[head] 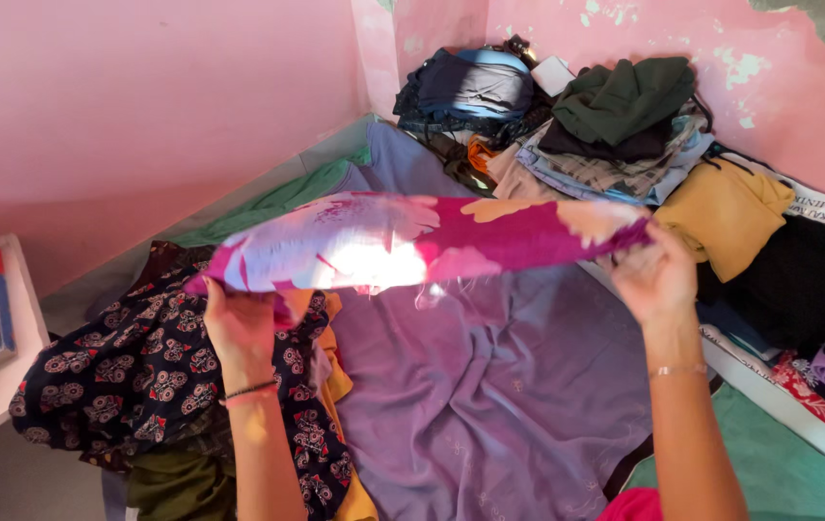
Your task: The person folds a pink floral cloth on a bed, smoothing and aligning edges before stacking it. Then the person unfolds and refolds a dark patterned cloth, aligning and pressing it flat.
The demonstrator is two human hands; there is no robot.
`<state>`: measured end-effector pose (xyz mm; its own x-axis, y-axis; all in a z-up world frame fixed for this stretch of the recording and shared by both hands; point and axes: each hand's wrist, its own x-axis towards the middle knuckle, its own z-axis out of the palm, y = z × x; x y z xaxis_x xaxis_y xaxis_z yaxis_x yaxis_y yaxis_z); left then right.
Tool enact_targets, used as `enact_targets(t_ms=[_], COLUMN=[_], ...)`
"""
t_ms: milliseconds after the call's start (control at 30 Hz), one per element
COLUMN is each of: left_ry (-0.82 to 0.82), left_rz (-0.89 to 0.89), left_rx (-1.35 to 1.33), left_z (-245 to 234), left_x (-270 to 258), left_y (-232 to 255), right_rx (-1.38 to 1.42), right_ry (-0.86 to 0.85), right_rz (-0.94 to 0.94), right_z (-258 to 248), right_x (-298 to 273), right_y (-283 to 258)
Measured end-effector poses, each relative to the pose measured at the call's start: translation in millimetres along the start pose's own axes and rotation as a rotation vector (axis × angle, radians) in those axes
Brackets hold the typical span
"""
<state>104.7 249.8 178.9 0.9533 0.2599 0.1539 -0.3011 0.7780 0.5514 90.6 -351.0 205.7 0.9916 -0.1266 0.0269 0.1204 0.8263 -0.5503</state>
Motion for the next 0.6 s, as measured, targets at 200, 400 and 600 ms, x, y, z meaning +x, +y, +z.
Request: enact_targets(t_ms=[200,400,600], left_ry=[0.436,0.739,0.665], left_rz=[-0.215,-0.003,0.753], left_rx=[-0.08,0.325,1.946], left_z=[-131.9,-189.7,-115.0], left_x=[-47.2,-84.4,-136.1], left_y=[-53.8,-81.1,-159.1], right_rx=[-0.152,-0.49,-0.711], right_ry=[0.139,0.304,0.4], right_rz=[0.367,0.584,0.791], right_z=[-105.3,-193.5,-215.8], right_x=[-75.6,-114.1,-145.4], right_y=[94.7,173.2,197.0])
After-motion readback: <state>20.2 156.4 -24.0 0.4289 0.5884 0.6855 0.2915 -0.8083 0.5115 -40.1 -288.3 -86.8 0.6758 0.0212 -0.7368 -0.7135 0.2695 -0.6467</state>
